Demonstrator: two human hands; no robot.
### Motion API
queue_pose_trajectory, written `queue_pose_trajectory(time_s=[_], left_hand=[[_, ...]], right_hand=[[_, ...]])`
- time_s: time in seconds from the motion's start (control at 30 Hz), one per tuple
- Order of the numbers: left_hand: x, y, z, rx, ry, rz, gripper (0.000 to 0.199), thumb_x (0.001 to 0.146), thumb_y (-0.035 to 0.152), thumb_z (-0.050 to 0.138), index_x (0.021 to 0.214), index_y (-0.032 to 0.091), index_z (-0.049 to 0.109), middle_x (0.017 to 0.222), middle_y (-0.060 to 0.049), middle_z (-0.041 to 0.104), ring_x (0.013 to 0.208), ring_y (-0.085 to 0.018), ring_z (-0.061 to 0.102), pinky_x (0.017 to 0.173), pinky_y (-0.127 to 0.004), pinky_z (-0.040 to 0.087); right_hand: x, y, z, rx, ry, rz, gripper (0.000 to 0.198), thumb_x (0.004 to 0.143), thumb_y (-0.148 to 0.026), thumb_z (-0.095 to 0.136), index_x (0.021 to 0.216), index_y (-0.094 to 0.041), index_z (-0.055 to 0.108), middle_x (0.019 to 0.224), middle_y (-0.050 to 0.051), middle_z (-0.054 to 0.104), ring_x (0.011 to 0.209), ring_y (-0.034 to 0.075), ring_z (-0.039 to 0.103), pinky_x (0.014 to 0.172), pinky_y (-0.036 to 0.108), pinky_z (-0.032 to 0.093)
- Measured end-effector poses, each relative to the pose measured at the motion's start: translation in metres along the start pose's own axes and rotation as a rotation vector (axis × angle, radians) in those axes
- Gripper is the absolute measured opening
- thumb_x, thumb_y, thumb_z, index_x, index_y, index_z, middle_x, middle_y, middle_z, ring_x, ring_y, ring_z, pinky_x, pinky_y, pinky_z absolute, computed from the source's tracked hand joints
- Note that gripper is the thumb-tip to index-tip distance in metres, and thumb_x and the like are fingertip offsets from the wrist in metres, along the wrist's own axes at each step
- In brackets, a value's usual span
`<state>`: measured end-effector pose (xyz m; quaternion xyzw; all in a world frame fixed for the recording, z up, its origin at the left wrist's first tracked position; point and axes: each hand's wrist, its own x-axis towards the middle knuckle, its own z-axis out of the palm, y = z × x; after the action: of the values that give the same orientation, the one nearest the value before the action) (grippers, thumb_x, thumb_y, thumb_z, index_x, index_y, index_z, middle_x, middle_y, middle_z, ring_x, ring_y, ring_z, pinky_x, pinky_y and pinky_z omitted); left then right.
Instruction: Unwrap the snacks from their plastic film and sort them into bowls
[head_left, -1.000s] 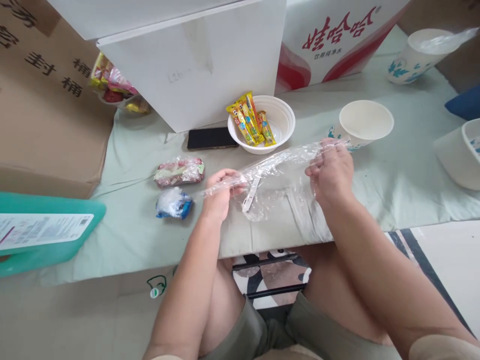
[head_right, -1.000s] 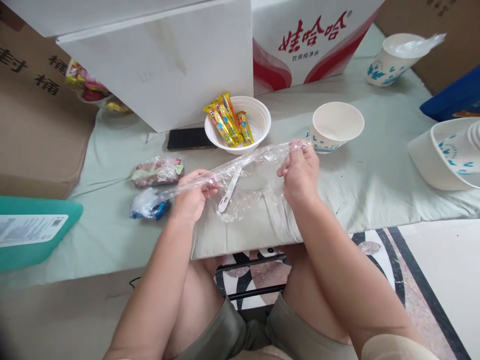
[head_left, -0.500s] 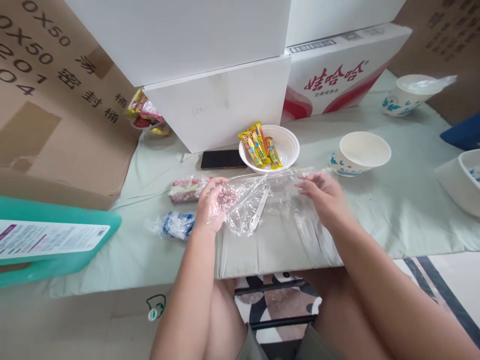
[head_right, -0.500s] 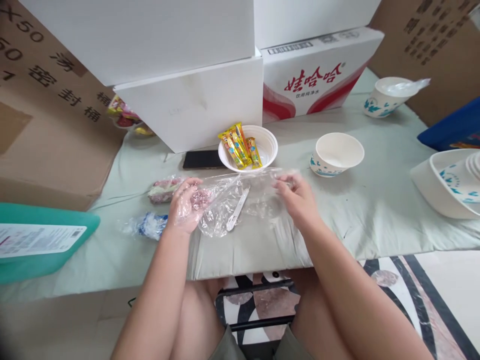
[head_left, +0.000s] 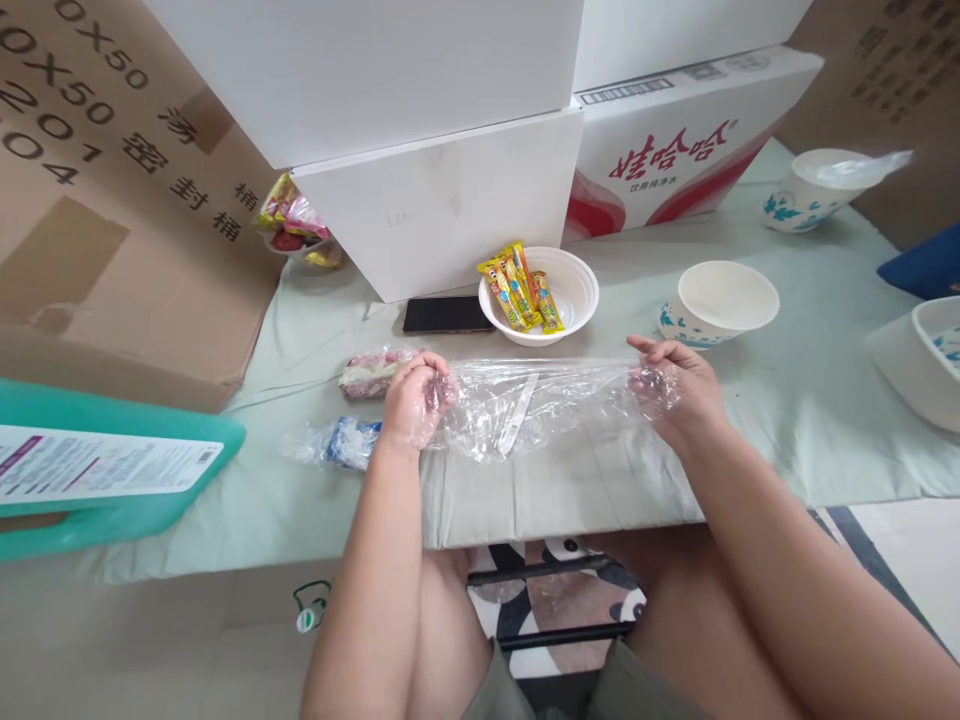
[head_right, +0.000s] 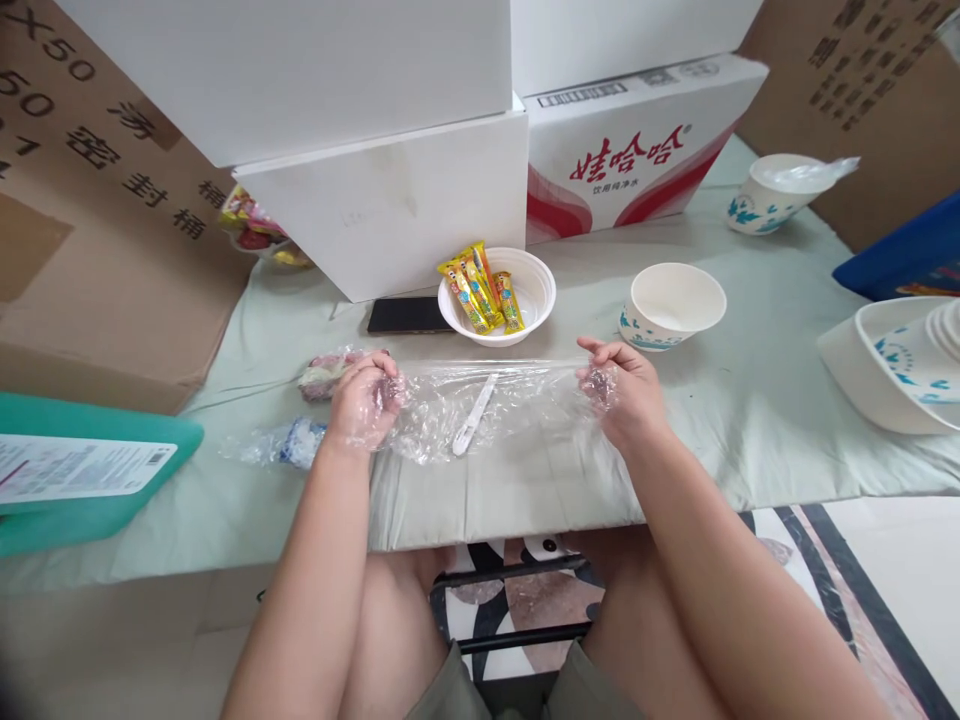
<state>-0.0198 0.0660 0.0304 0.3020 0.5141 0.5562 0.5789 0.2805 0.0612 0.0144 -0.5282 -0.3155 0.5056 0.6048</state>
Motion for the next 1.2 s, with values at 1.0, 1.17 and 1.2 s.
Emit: queue_pose_trajectory(time_s=[1.0, 1.17, 1.2], left_hand=[[-0.037, -0.011, -0.017, 0.21, -0.583, -0.193, 0.053, 0.063, 0.024, 0.084, 0.115, 0.023, 0.07, 0.112, -0.006, 0.065, 0.039, 0.004, 0.03, 0.033, -0.019, 0.012], [-0.046, -0.008, -0.022, 0.171, -0.741, -0.199, 0.051, 0.064, 0.019, 0.084, 0.113, 0.024, 0.07, 0.106, -0.006, 0.067, 0.04, 0.002, 0.036, 0.034, -0.018, 0.018], [-0.047, -0.007, -0.022, 0.155, -0.752, -0.193, 0.054, 0.063, 0.019, 0.084, 0.115, 0.026, 0.069, 0.105, -0.006, 0.069, 0.04, 0.002, 0.037, 0.035, -0.018, 0.019]], right_hand=[[-0.031, 0.011, 0.008, -0.538, -0.831, -0.201, 0.066, 0.079, -0.045, 0.074, 0.138, -0.023, 0.052, 0.135, 0.015, 0.063, 0.122, 0.03, 0.063, 0.106, 0.054, 0.051], [-0.046, 0.033, 0.039, -0.594, -0.982, -0.135, 0.052, 0.074, -0.03, 0.076, 0.123, -0.021, 0.062, 0.115, 0.011, 0.072, 0.101, 0.025, 0.069, 0.094, 0.045, 0.055], [-0.047, 0.034, 0.042, -0.625, -0.967, -0.161, 0.035, 0.076, -0.028, 0.073, 0.109, -0.02, 0.067, 0.108, 0.009, 0.073, 0.095, 0.023, 0.068, 0.091, 0.043, 0.055]])
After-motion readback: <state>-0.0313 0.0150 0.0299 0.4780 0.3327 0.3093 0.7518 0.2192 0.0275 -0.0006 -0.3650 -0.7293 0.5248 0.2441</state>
